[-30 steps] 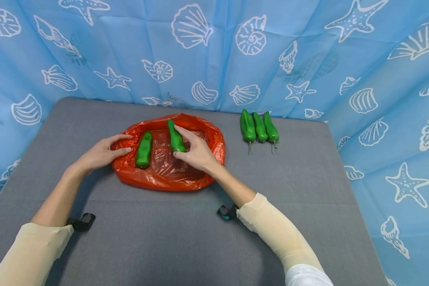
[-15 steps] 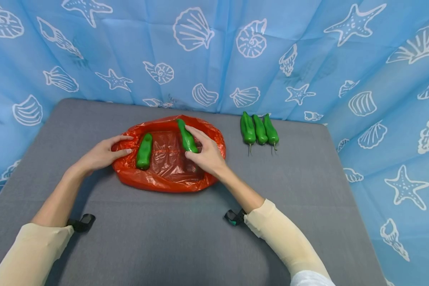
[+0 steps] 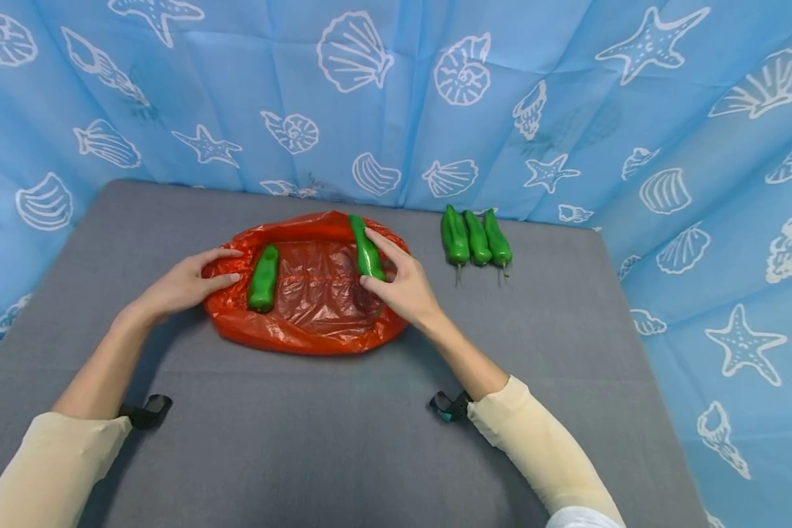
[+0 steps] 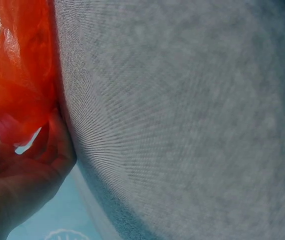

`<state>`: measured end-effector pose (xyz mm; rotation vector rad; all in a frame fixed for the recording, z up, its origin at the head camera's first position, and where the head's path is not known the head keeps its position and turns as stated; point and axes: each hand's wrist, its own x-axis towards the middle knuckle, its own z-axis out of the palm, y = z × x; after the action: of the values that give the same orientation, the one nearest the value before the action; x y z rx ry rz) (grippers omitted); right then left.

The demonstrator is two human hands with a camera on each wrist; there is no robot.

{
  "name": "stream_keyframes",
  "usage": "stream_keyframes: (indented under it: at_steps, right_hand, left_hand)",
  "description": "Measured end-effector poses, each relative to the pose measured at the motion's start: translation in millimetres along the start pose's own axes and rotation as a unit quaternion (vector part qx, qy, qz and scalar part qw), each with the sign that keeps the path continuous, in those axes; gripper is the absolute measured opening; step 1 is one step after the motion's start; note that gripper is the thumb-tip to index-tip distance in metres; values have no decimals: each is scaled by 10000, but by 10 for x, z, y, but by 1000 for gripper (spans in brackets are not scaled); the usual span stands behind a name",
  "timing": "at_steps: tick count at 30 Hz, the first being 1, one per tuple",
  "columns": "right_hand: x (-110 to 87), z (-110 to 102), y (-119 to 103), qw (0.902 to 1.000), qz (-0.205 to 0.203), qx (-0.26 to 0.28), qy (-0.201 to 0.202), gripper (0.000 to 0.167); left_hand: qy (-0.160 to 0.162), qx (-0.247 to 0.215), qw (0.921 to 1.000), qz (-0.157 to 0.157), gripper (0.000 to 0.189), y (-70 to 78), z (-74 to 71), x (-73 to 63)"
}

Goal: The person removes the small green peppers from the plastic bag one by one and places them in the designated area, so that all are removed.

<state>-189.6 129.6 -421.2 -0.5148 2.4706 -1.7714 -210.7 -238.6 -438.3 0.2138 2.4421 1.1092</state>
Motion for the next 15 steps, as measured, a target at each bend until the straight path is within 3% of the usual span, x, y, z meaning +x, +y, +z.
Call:
stream_keyframes:
  at_steps: [9, 15]
  right_hand:
    - [-117, -146, -18, 9998, 159, 109, 62, 75]
    - [-250, -255, -239, 9999, 99, 84, 109, 72]
  left_hand:
    - [23, -37, 10000, -12, 68, -2, -9, -2]
    - [1, -55, 10000, -42, 68, -10, -9, -3]
